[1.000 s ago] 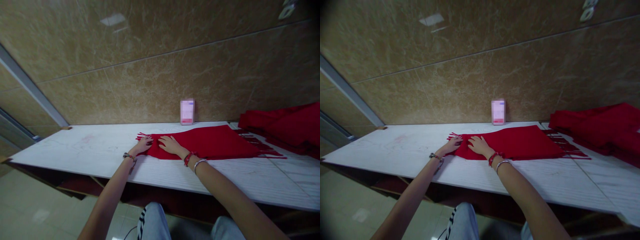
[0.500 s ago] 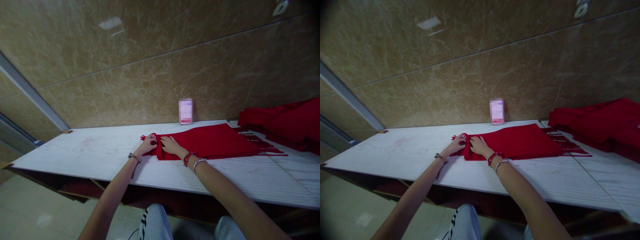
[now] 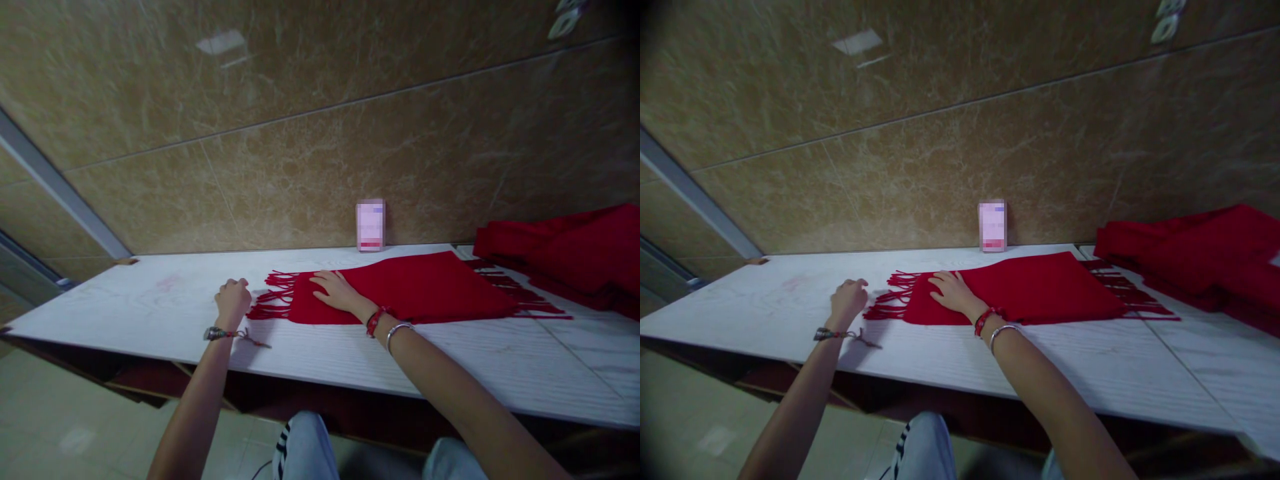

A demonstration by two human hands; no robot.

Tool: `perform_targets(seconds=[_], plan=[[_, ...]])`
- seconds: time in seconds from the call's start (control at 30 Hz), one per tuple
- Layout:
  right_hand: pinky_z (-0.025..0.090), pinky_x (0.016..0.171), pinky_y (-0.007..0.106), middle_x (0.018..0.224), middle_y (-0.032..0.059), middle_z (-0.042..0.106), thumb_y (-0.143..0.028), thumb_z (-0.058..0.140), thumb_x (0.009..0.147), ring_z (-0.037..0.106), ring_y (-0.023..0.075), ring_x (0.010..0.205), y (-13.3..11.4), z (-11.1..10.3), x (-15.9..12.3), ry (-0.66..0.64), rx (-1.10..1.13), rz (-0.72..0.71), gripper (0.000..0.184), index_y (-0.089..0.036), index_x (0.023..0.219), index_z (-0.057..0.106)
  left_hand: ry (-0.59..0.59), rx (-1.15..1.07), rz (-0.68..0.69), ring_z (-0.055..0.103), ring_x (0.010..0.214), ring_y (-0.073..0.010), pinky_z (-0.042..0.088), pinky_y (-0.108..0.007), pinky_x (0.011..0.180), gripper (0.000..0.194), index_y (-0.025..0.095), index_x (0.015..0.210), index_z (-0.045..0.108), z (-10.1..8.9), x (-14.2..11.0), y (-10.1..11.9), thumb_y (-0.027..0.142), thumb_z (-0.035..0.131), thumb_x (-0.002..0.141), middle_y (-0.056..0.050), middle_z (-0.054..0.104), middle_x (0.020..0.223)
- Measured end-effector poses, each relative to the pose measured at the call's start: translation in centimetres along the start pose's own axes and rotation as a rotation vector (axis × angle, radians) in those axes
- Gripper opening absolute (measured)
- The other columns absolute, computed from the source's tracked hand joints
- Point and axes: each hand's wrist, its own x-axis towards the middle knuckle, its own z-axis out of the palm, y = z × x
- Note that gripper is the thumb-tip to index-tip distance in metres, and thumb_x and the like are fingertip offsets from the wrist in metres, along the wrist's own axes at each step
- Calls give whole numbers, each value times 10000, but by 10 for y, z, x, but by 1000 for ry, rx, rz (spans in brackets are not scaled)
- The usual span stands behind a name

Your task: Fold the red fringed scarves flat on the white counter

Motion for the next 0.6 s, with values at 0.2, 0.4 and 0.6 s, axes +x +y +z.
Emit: perform_targets(seconds=[0.2,0.4,0.6], plan=[[374,901,376,1134,90,580,-449,557,796,502,226,1044,-26,-3,-6,-125,77,-313,404,-195,1107,605,-11,-286,478,563,920,-187,451,-326,858,267,171,962,631,3,-5,31,101,482,751,-79,612,954],[406,785,245,910,56,662,-216,461,870,574,143,851,-29,3,0,-94,205,-198,238,-159,858,691,-76,-401,577,566,865,-178,452,-302,809,155,157,859,630,-2,-19,46,168,483,810,-74,632,898],[410,655,212,752,28,660,-171,502,812,574,132,722,-24,7,5,-54,434,7,208,-130,702,673,-185,-414,671,586,801,-167,453,-270,740,172,173,929,621,-10,-34,49,253,545,797,-45,658,900]])
